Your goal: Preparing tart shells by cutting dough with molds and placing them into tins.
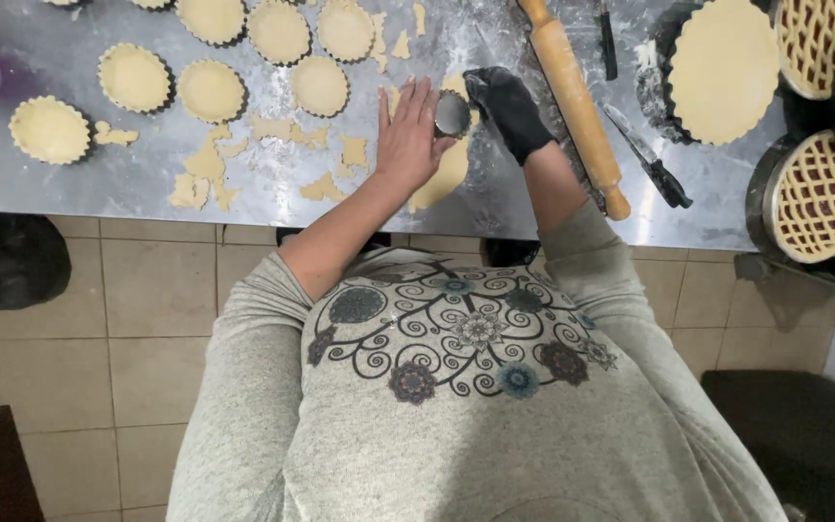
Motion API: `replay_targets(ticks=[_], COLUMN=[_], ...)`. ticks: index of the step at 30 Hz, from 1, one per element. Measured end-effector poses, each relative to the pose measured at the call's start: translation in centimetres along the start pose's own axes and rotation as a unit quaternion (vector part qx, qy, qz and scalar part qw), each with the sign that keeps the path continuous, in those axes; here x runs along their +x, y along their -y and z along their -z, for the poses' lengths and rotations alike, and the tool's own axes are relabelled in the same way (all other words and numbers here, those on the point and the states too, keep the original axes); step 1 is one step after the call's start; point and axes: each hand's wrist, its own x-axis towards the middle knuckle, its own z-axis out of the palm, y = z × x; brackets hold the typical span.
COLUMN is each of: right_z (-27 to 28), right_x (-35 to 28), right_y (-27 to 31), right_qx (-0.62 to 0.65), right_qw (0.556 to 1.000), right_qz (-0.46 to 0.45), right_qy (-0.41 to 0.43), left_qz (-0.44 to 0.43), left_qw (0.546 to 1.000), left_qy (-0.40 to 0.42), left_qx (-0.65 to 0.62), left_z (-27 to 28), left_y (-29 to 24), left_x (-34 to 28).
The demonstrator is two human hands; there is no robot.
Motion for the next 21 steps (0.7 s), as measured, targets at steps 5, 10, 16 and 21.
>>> replay_targets(ticks=[5, 10, 16, 21], right_z=[0.6, 0.9, 0.6, -0.6], right_x=[1.2, 0.6, -0.1, -1.0], right_y=[-0.4, 1.7, 2.7, 4.8], right_qx=[0.15, 0.186, 0.13, -0.05], right_qw=[0.976, 0.969, 0.983, 0.998], right_qz=[-0.126, -0.093, -0.077, -0.031], right_qy=[0.093, 0.132, 0.103, 0.036], left_qz=[-0.013, -0.011, -0.014, -0.019], left_qw=[1.0, 1.0, 1.0, 0.999], left_qy=[-0.017, -0.017, -0.018, -0.023], left_qx=[-0.017, -0.01, 0.018, 0.031], left_z=[0.2, 0.5, 0.4, 0.4], left_y=[0.1, 0.4, 0.4, 0.6], left_x=[-0.2, -0.4, -0.5, -0.7])
